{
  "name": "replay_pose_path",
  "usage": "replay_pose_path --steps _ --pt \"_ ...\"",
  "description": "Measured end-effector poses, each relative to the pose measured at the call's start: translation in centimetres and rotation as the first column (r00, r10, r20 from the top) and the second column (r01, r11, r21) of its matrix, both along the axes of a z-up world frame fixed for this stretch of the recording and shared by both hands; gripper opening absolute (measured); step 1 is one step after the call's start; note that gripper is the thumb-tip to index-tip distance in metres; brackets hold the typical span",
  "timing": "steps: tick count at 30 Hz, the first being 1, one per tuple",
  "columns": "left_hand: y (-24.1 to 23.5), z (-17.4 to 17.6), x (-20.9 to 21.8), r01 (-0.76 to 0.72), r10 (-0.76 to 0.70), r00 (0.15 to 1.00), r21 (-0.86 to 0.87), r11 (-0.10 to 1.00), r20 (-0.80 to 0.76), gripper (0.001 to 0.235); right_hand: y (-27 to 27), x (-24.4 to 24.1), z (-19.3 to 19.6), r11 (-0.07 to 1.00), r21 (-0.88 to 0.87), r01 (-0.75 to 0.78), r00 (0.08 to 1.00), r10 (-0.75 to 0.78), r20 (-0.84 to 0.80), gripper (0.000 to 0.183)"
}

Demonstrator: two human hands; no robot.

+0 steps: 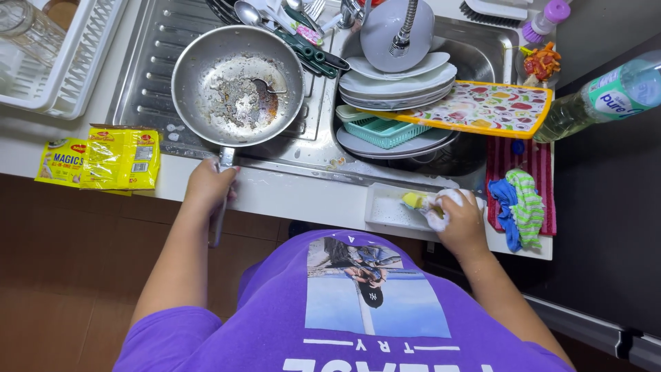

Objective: The person washes a white plate, a frying pan, and various pieces of cutlery in a kitchen sink using a yellow sponge and dish soap. They scrub each item thoroughly and rinse them under running water from the faucet, placing the cleaned items into a drying rack.

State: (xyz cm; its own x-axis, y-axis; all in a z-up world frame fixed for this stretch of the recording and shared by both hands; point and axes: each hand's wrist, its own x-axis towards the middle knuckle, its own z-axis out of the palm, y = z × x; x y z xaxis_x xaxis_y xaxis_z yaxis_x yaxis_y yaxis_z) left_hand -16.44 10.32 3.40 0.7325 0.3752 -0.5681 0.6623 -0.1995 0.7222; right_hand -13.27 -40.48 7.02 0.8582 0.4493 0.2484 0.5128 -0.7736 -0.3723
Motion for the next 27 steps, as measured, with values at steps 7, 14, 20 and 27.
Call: replay_pose_path --steps 7,14,20,27 --pt "3.6 -1.3 -1.1 -0.124 0.108 0.987 0.131 0.984 0.12 0.037 0.0 -0.4 -1.5 0.999 0.046 0.014 1.0 -0.013 -0.022 0.026" --pt "6.6 -0.5 -0.5 -0.147 0.119 0.986 0.27 0.952 0.118 0.037 0.0 0.2 -2.7 0.998 -0.017 -0.057 0.992 0.055 -0.116 0.023" --pt "7.3 1.4 -0.8 -0.1 0.091 0.995 0.532 0.841 0.042 0.044 1.1 1.0 -1.7 0.982 -0.124 -0.141 0.961 0.106 -0.254 0.025" --pt "3.6 3.5 4.0 -0.136 -0.343 0.885 0.878 0.459 0.317 0.04 1.5 1.2 -1.6 0.98 -0.148 -0.131 0.945 0.078 -0.316 0.02"
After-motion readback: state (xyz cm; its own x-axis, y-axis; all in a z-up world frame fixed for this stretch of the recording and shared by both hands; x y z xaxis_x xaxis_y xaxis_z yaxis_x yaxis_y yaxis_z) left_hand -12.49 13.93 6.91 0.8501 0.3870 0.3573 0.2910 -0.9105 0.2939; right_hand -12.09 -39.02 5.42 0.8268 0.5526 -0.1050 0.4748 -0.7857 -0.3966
